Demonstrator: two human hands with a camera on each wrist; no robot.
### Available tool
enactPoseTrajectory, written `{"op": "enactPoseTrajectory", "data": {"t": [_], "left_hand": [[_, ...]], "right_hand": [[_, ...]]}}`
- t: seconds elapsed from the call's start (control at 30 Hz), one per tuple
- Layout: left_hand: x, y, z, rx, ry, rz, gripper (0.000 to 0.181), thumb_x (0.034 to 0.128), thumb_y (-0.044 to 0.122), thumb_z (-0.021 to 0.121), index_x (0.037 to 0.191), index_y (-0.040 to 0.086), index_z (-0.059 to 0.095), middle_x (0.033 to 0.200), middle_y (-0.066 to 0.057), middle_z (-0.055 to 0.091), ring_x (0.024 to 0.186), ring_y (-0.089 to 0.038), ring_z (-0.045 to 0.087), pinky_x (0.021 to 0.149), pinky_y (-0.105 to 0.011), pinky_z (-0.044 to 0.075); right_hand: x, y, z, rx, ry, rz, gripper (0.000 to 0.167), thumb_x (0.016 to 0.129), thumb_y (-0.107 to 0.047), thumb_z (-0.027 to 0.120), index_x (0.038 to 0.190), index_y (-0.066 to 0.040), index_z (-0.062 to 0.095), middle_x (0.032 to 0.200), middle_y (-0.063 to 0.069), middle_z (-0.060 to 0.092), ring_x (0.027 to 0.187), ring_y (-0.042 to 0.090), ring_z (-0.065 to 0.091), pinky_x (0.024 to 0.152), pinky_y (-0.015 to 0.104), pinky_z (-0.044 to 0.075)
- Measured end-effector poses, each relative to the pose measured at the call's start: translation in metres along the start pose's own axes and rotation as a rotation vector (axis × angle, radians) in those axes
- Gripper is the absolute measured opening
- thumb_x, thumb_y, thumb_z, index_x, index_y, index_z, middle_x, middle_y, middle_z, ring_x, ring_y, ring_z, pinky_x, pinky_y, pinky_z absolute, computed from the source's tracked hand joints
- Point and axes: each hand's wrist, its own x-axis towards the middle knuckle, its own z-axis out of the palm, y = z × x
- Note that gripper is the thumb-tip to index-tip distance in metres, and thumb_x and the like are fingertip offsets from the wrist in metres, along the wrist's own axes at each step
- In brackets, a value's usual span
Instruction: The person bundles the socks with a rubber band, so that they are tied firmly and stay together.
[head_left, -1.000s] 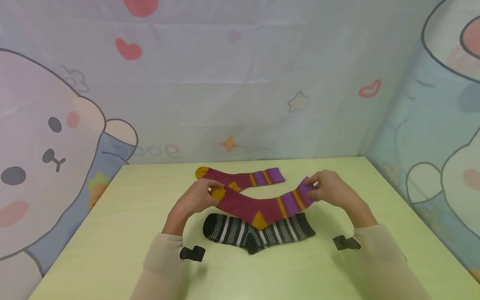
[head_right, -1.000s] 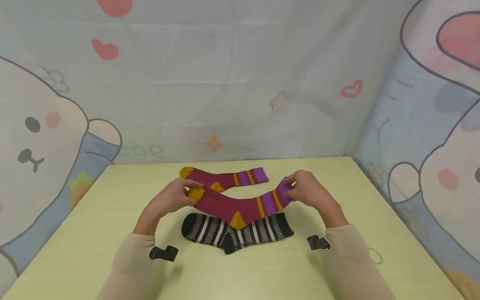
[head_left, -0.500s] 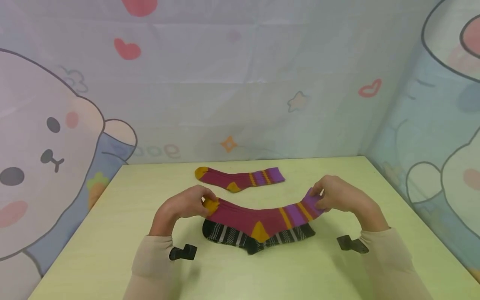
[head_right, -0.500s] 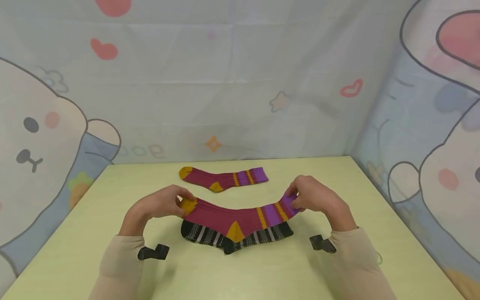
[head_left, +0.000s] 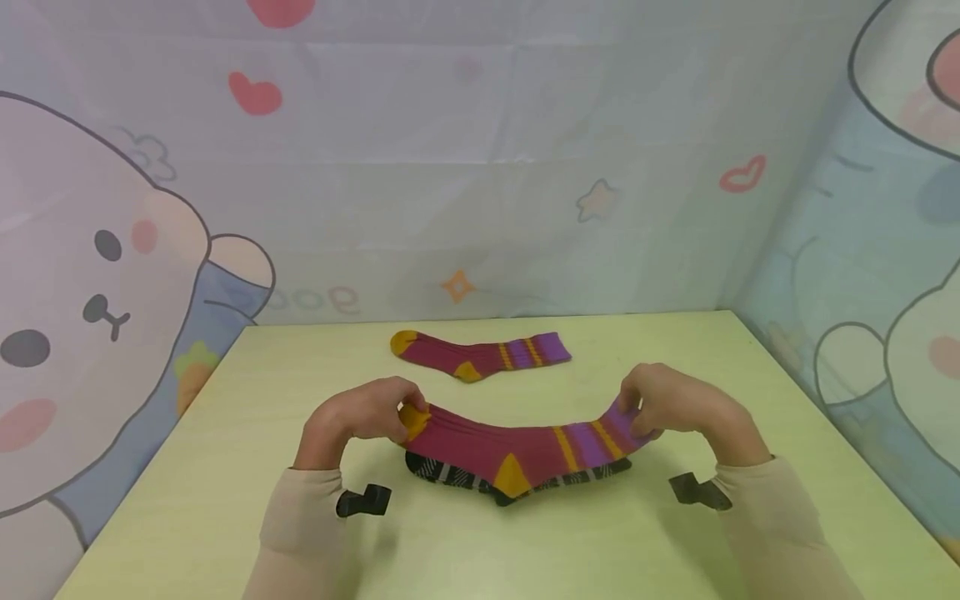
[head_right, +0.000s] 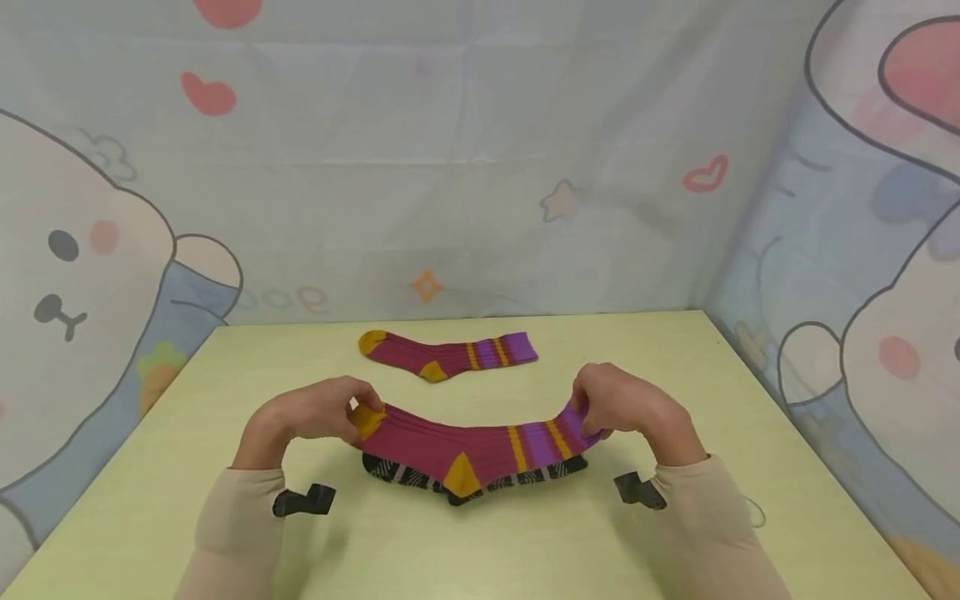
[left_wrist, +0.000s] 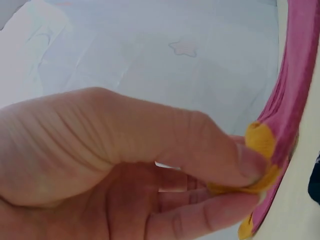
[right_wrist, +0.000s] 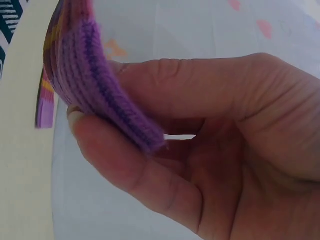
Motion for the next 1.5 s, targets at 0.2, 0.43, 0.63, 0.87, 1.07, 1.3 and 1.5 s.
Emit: {"op": "enactPoseTrajectory", "data": {"t": [0.2, 0.43, 0.63, 0.87, 1.07, 1.3, 1.5], "left_hand": [[0.001, -0.003, 0.001, 0.022, 0.019, -0.043, 0.038, 0.0773, -0.011, 0.072, 0.114, -0.001, 0.065, 0.110, -0.008, 0.062, 0.097, -0.024, 0.057, 0.082, -0.036, 0.054], [0.004, -0.007, 0.004, 0.047, 0.026, -0.068, 0.039, 0.0769, -0.011, 0.071, 0.114, -0.002, 0.062, 0.109, -0.009, 0.060, 0.096, -0.025, 0.055, 0.082, -0.037, 0.053], [0.006, -0.008, 0.005, 0.068, 0.015, -0.066, 0.040, 0.0758, -0.011, 0.070, 0.114, -0.002, 0.062, 0.108, -0.008, 0.060, 0.094, -0.024, 0.054, 0.081, -0.037, 0.052], [0.007, -0.010, 0.005, 0.075, -0.009, -0.094, 0.040, 0.0739, -0.012, 0.070, 0.111, 0.000, 0.062, 0.105, -0.007, 0.059, 0.092, -0.024, 0.054, 0.076, -0.035, 0.051], [0.009, -0.014, 0.007, 0.079, -0.008, -0.111, 0.039, 0.0739, -0.014, 0.072, 0.108, 0.001, 0.061, 0.105, -0.007, 0.059, 0.092, -0.024, 0.053, 0.073, -0.035, 0.051], [0.010, -0.014, 0.008, 0.085, -0.008, -0.117, 0.038, 0.0743, -0.014, 0.072, 0.106, 0.002, 0.060, 0.103, -0.006, 0.059, 0.090, -0.024, 0.053, 0.071, -0.033, 0.051], [0.011, -0.013, 0.008, 0.081, -0.007, -0.146, 0.039, 0.0748, -0.014, 0.072, 0.108, 0.003, 0.061, 0.100, -0.006, 0.058, 0.086, -0.023, 0.052, 0.069, -0.032, 0.049]], "right_hand": [[0.006, -0.002, 0.008, -0.046, -0.010, -0.014, 0.018, 0.073, 0.014, 0.065, 0.089, 0.004, 0.067, 0.084, 0.008, 0.063, 0.065, 0.016, 0.064, 0.059, 0.032, 0.055], [0.014, -0.002, 0.017, -0.064, -0.017, 0.025, 0.016, 0.075, 0.013, 0.068, 0.086, 0.001, 0.067, 0.079, 0.005, 0.064, 0.061, 0.016, 0.064, 0.059, 0.031, 0.055], [0.019, 0.000, 0.019, -0.091, -0.003, 0.046, 0.017, 0.075, 0.013, 0.069, 0.088, 0.003, 0.067, 0.079, 0.006, 0.064, 0.061, 0.016, 0.064, 0.059, 0.032, 0.055], [0.026, 0.001, 0.023, -0.108, -0.011, 0.079, 0.016, 0.074, 0.015, 0.069, 0.082, 0.001, 0.068, 0.076, 0.006, 0.064, 0.059, 0.016, 0.064, 0.057, 0.031, 0.055], [0.031, 0.001, 0.027, -0.125, -0.028, 0.076, 0.017, 0.073, 0.014, 0.070, 0.077, -0.001, 0.066, 0.074, 0.005, 0.064, 0.056, 0.017, 0.065, 0.057, 0.031, 0.054], [0.034, 0.006, 0.030, -0.127, -0.033, 0.104, 0.014, 0.072, 0.011, 0.072, 0.076, -0.002, 0.067, 0.072, 0.005, 0.066, 0.056, 0.017, 0.065, 0.058, 0.031, 0.054], [0.035, 0.014, 0.034, -0.120, -0.053, 0.126, 0.012, 0.077, 0.007, 0.074, 0.076, -0.002, 0.067, 0.070, 0.005, 0.065, 0.056, 0.018, 0.066, 0.058, 0.032, 0.056]]}}
